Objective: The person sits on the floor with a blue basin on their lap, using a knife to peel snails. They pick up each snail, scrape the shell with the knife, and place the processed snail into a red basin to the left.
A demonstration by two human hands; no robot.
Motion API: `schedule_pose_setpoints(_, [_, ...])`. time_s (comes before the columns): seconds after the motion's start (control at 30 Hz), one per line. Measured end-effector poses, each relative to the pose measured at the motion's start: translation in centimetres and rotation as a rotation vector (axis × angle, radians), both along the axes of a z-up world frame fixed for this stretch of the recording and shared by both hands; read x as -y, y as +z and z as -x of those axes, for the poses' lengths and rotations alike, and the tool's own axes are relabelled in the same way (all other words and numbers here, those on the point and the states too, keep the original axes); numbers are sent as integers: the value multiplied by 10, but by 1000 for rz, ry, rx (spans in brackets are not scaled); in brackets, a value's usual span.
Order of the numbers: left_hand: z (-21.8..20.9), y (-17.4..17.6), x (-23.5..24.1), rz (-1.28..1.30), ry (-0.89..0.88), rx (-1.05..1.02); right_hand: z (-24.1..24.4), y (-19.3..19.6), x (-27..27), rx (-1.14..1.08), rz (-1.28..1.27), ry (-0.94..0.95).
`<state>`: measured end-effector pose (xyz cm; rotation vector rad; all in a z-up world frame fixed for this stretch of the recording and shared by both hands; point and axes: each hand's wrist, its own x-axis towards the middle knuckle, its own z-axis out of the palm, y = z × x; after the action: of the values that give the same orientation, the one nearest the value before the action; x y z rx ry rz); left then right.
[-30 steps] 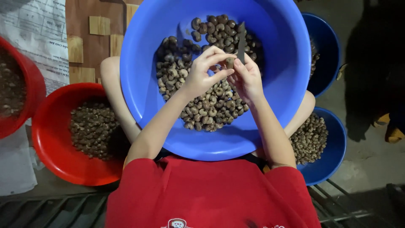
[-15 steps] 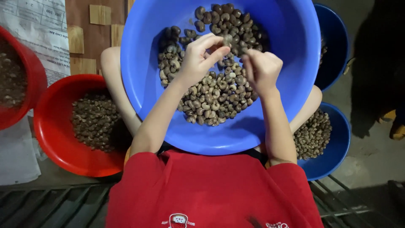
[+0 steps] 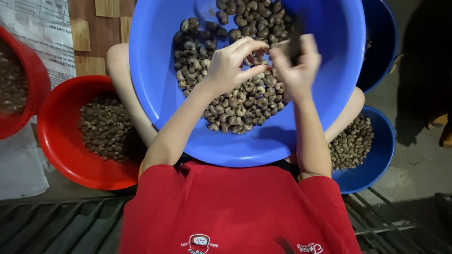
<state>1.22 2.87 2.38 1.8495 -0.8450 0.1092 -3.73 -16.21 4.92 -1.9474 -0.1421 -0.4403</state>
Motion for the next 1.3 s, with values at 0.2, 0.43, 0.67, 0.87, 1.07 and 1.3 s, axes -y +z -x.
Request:
schedule_pose_setpoints(0.2, [-3,-39,22,-839,-174,155,-6,-69,191,616,23,-601])
schedule_pose_setpoints(0.43, [86,-114,-18,-566,-809,751,-15,-62,184,668,-72,-489])
schedule_pose_setpoints(0.67, [18,-149,10,-489,-924,911,-22,-16,132,626,172,-540])
schedule_pose_setpoints(0.87, [-36,-140,42,-621,-320,1107,-19,-35,144,539,131,-568])
schedule_pose_setpoints(1.07, [-63,-140,40,-1031,137,658,-21,-76,170,342,127,-671])
schedule_pose_setpoints(1.3, [24,-90,128,-774,-240,592,-22,-55,153,339,177,-616])
